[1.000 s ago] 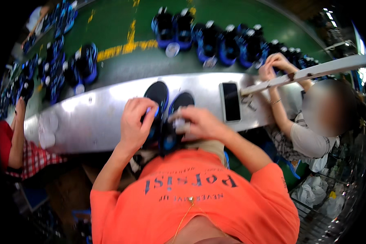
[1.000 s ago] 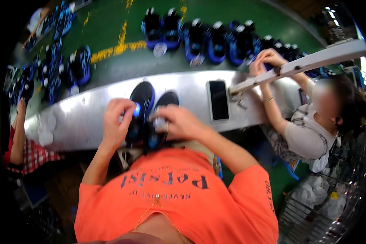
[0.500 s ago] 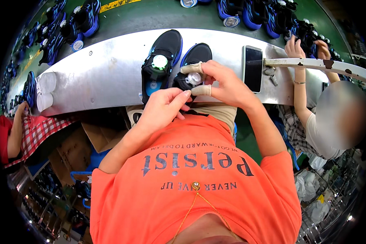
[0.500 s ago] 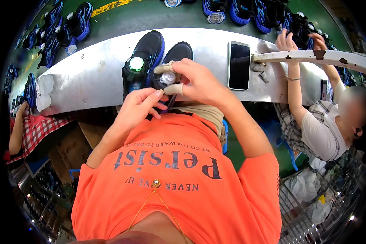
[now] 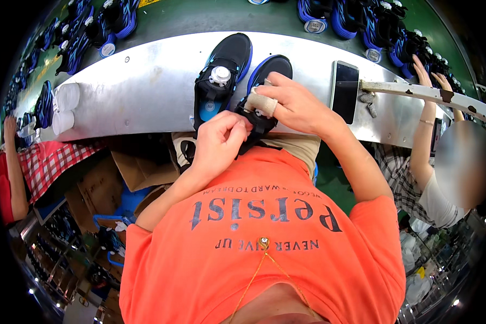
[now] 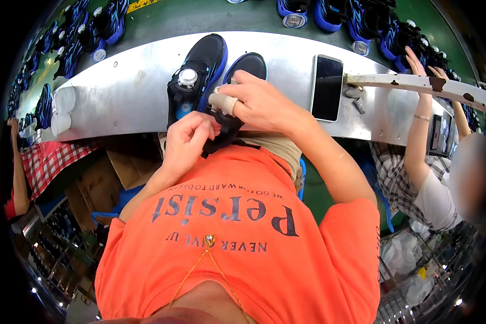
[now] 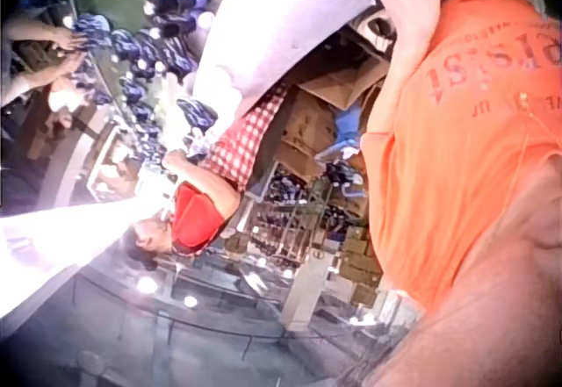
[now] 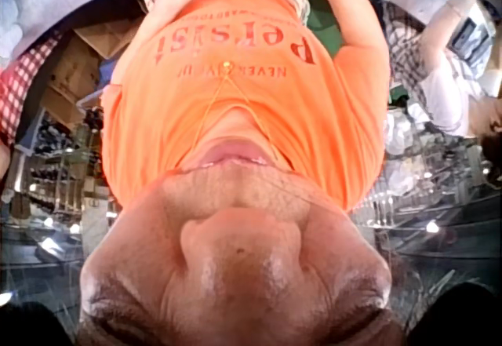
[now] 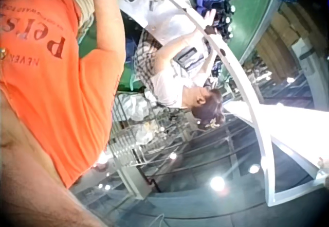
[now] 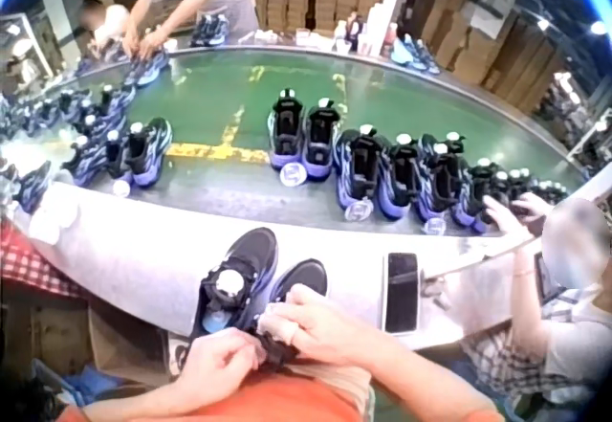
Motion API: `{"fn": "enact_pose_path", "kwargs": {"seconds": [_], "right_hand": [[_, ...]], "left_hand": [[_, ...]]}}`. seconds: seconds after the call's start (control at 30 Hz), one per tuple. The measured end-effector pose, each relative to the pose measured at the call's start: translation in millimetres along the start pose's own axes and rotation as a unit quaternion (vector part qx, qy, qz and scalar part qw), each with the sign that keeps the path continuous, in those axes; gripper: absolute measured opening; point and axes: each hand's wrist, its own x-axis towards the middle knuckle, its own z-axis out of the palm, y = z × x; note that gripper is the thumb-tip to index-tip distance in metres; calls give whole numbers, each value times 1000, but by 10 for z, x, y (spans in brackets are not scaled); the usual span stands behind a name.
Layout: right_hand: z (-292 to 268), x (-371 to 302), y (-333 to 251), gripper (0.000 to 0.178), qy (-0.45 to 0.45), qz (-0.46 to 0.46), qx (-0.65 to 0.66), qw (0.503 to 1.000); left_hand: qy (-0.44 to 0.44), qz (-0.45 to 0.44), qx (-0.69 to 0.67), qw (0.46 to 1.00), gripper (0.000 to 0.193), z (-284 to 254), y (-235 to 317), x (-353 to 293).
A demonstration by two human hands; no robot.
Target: The person pulls on the components of shoes, including the tongue and the rotating lace dial, before placing them onto a conveyor belt.
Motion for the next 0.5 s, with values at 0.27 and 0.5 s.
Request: {"fn": "enact_pose_path", "kwargs": {"seconds": [0.27,0.5], "right_hand": [[-216,-65,87,34,-48,-21,166,985],[40,-205,-16,36,139,43,9,989]], "left_hand": [[-104,-158,-190,963,27,-106,66,112],[-47,-181,-206,961,19,149,106,170]]}}
